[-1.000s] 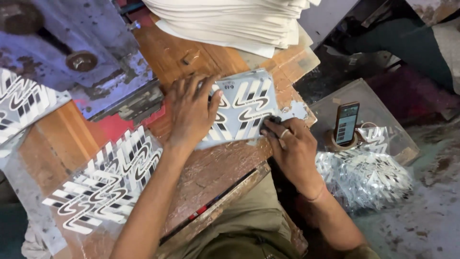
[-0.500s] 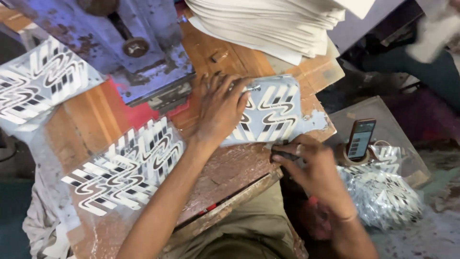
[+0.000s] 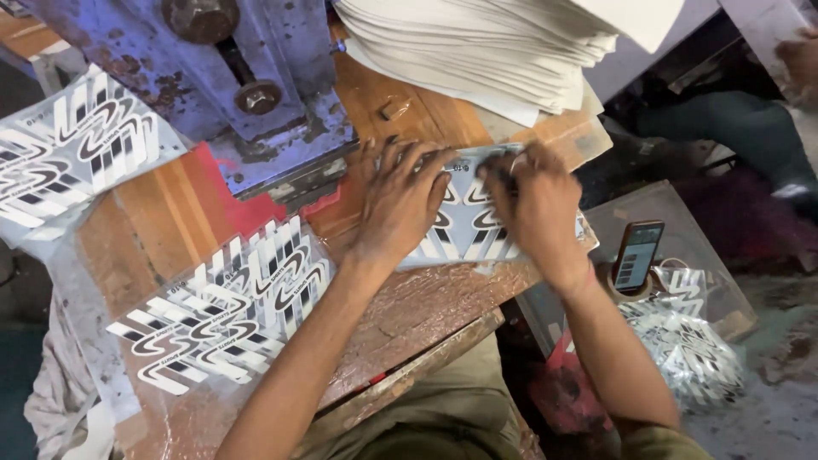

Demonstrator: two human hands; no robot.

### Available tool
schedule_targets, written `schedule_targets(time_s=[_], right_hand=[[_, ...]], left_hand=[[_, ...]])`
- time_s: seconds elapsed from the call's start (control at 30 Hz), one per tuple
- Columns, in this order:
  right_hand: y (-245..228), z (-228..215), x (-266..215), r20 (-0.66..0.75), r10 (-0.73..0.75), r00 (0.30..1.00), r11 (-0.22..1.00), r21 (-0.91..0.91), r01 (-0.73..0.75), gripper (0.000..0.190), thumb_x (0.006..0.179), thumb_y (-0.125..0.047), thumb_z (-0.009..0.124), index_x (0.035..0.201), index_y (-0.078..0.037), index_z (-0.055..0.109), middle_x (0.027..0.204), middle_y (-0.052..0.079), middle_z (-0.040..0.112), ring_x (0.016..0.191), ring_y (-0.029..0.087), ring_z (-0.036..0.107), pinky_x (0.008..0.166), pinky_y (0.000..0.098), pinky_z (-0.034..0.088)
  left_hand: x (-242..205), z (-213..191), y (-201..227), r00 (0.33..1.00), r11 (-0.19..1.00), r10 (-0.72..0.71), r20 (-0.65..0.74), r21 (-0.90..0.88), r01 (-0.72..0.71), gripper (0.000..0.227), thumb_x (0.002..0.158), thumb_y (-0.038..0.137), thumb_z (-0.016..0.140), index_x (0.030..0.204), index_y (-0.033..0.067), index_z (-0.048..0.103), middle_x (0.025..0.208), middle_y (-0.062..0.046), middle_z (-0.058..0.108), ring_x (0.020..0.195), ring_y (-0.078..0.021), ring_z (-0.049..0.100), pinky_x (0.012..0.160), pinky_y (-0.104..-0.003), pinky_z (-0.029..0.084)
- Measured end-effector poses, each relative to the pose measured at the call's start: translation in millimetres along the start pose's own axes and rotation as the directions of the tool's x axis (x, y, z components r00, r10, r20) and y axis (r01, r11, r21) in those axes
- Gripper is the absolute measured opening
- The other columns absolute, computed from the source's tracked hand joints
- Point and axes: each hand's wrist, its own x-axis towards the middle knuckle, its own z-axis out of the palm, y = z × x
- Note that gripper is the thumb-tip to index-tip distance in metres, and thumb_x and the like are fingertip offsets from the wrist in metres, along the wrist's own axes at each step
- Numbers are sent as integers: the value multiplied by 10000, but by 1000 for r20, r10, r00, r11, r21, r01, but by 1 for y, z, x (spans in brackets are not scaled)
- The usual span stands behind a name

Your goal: The person places white sticker sheets onto a white plastic component and presses them down using a blue press machine. They then use a small black tool to rub and smooth the stickers onto the surface of the sheets.

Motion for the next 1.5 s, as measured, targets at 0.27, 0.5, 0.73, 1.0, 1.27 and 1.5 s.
schedule_targets(time_s=[0.27, 0.5, 0.73, 1.0, 1.27, 1.5], right_hand=[[35, -50, -16, -179, 167, 969, 967, 220, -126, 149, 972, -120, 842, 1081, -32, 795, 903, 78, 647, 717, 157, 561, 614, 318, 421], [42, -83, -114, -20, 400, 916, 815, 464, -346, 197, 962, -93, 806, 1156, -80, 772, 928, 16, 635, 738, 68, 503, 608, 236, 359], [-11, -51, -84, -127, 158, 979, 962, 245, -123, 270, 880, -124, 848, 1138, -86, 777, 954, 59, 675, 792, 169, 623, 647, 321, 480], [-15, -41, -83, -70, 119, 991, 986, 127, -109, 211, 887, -145, 819, 1078, -61, 786, 906, 97, 658, 809, 249, 634, 702, 390, 504], [-20, -36, -88, -105, 108, 989, 993, 67, -101, 211, 915, -110, 786, 1115, -41, 777, 943, 110, 667, 842, 267, 635, 726, 394, 505], [-23, -70, -62, 209, 34, 977, 896, 427, -122, 211, 829, -141, 816, 1032, -84, 797, 850, 79, 698, 749, 219, 681, 653, 344, 533]], left_hand=[[-27, -64, 13, 987, 990, 135, -93, 58, -130, 140, 923, 207, 713, 1037, 126, 722, 1018, -48, 708, 993, -250, 632, 1005, -514, 373], [-122, -182, -26, 968, 855, -230, 101, 496, 151, 327, 874, 318, 738, 1172, 183, 732, 1044, -67, 740, 890, -264, 697, 837, -484, 544], [-43, -74, 9, 999, 999, -30, 26, 44, 29, 574, 986, 365, 728, 1480, 129, 557, 1400, -178, 587, 1240, -383, 572, 1058, -519, 468], [2, -8, -4, 989, 997, -83, 125, -1, 83, 371, 1015, 356, 682, 1338, 176, 687, 1334, -55, 618, 1305, -295, 490, 1112, -533, 307], [3, -9, 5, 992, 994, -113, 53, -2, 113, 270, 989, 317, 696, 1229, 198, 727, 1272, -45, 627, 1258, -283, 509, 1088, -532, 312], [1, 1, -2, 999, 999, -36, -29, 33, 37, 243, 937, 315, 724, 1148, 195, 728, 1196, -34, 632, 1217, -306, 513, 1032, -575, 303]])
